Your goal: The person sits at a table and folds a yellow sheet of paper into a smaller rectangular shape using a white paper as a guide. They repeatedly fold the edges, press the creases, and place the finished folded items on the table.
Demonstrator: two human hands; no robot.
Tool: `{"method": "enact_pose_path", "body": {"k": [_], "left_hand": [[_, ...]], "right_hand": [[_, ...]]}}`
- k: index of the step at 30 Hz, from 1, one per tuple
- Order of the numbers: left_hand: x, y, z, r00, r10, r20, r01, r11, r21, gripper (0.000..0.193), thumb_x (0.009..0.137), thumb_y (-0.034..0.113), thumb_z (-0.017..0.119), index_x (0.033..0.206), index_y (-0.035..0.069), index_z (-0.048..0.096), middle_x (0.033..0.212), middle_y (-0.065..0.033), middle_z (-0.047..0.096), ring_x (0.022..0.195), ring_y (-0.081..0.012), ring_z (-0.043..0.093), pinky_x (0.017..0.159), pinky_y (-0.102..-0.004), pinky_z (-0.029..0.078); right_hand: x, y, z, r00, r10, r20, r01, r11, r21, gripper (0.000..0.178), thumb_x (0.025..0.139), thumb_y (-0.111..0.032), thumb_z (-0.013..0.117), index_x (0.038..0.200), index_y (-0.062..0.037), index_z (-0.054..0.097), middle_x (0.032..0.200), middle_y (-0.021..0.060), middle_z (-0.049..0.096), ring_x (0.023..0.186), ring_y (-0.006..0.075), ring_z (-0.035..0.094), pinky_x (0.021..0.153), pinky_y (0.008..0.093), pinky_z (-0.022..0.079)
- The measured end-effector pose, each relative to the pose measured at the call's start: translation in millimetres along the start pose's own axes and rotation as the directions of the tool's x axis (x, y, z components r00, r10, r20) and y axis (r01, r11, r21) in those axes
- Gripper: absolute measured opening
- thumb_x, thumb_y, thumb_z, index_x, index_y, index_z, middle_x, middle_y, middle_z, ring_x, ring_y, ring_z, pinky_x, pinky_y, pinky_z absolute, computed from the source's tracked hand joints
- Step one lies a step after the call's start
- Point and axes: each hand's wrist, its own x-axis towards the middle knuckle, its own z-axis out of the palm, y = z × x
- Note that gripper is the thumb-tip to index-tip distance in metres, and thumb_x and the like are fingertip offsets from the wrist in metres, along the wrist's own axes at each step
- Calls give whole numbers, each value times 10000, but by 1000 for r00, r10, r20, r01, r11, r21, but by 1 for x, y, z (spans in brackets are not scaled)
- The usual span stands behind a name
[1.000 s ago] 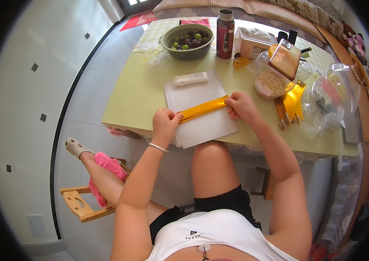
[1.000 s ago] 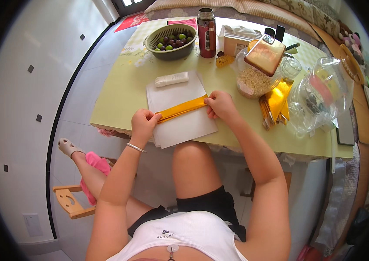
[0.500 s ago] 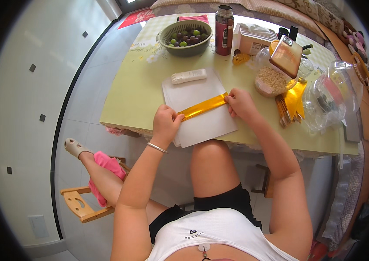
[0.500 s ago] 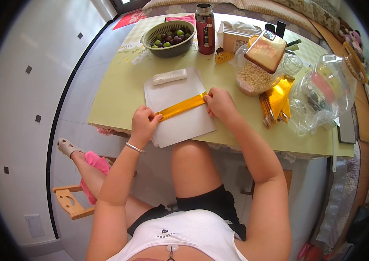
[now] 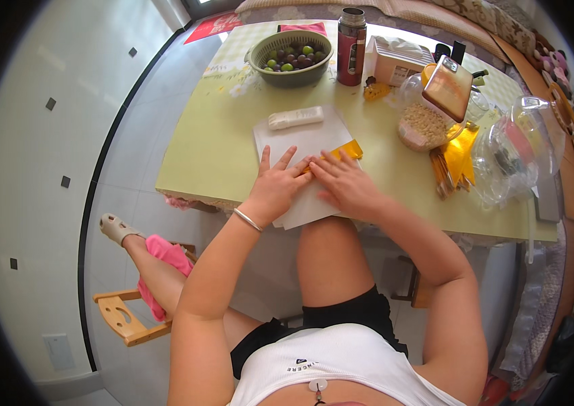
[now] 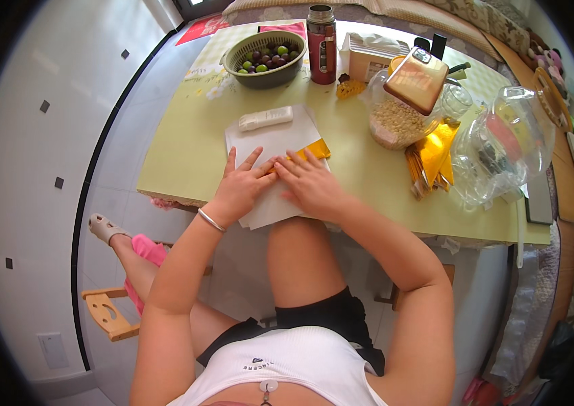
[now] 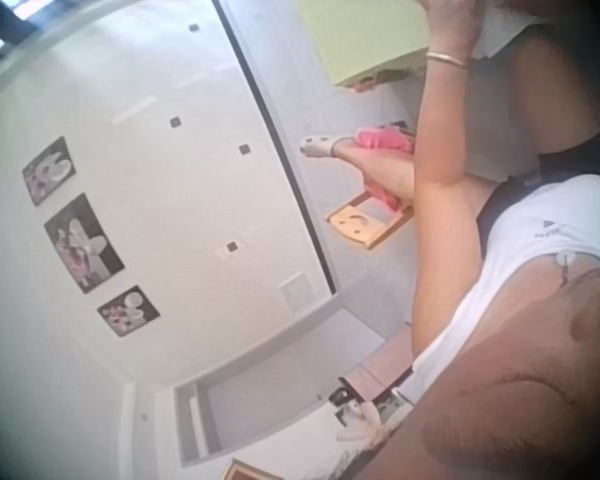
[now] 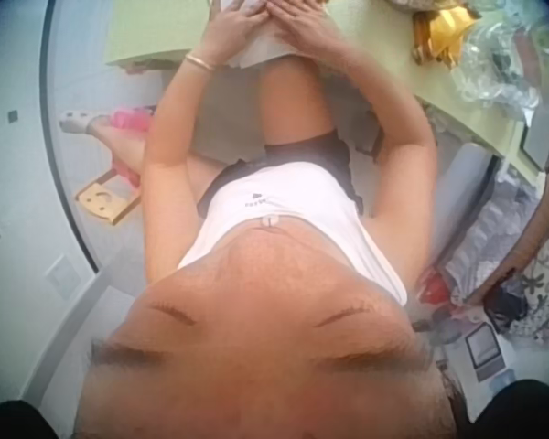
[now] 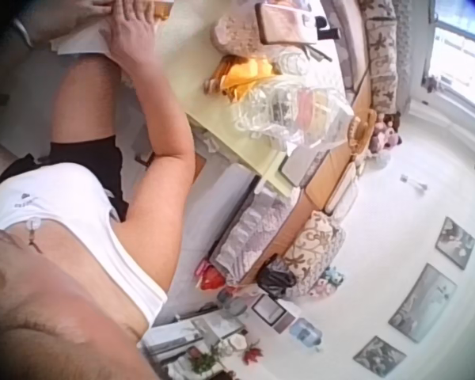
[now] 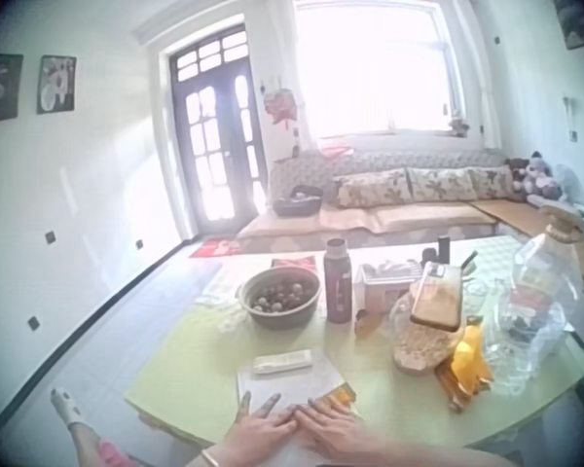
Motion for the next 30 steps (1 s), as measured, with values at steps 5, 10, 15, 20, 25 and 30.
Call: {"method": "enact_pose_path", "body": {"k": [5, 10, 15, 20, 25, 30], "left_hand": [[-14, -2, 1, 994, -79, 77, 89, 987, -135, 623, 928, 46, 495, 1512, 260, 468, 1604, 17, 398, 1508, -319, 296, 1178, -691, 120], [-59, -22, 7, 988, -117, 103, 142, 948, -286, 567, 1006, 374, 482, 1547, 221, 409, 1652, -12, 300, 1535, -350, 203, 1178, -692, 96], [-71, -21, 7, 989, -116, 89, 135, 956, -260, 773, 946, 693, 444, 1552, 215, 399, 1663, -58, 265, 1544, -362, 156, 1182, -683, 64], [-74, -9, -3, 990, -139, 33, 142, 987, -81, 763, 925, 644, 536, 1526, 183, 444, 1659, -98, 261, 1550, -335, 149, 1205, -637, 51], [-65, -1, -11, 991, -37, -125, 31, 998, -52, 724, 905, 535, 636, 1384, 1, 545, 1497, -164, 493, 1438, -355, 387, 1202, -540, 228], [-48, 18, -3, 973, -119, -196, 90, 985, -148, 647, 905, 468, 664, 1267, -64, 595, 1297, -211, 629, 1237, -331, 594, 1079, -450, 442]], "right_hand": [[-13, 4, 2, 979, 189, 79, -187, 982, -30, 824, 1000, -592, 449, 1557, -1, 310, 1650, 155, 250, 1547, 278, 178, 1262, 404, 142], [-22, 19, -2, 975, 207, 75, -210, 977, 39, 754, 1030, -508, 445, 1537, 37, 322, 1635, 191, 265, 1539, 302, 193, 1260, 395, 158], [-21, 21, 1, 962, 268, 49, -270, 962, 38, 663, 1043, -399, 466, 1528, 36, 341, 1621, 197, 295, 1527, 311, 229, 1250, 400, 192], [-18, 21, -5, 965, 258, 57, -261, 964, 51, 609, 1034, -342, 487, 1500, 39, 397, 1589, 205, 357, 1499, 321, 297, 1236, 405, 233], [-5, 22, -15, 983, 173, 63, -162, 975, -151, 533, 999, -264, 512, 1429, 49, 486, 1505, 197, 480, 1415, 313, 435, 1211, 429, 291], [-3, 26, -12, 994, 106, 35, -92, 957, -274, 439, 962, -148, 511, 1354, 45, 561, 1434, 186, 555, 1342, 294, 518, 1184, 430, 339]]}}
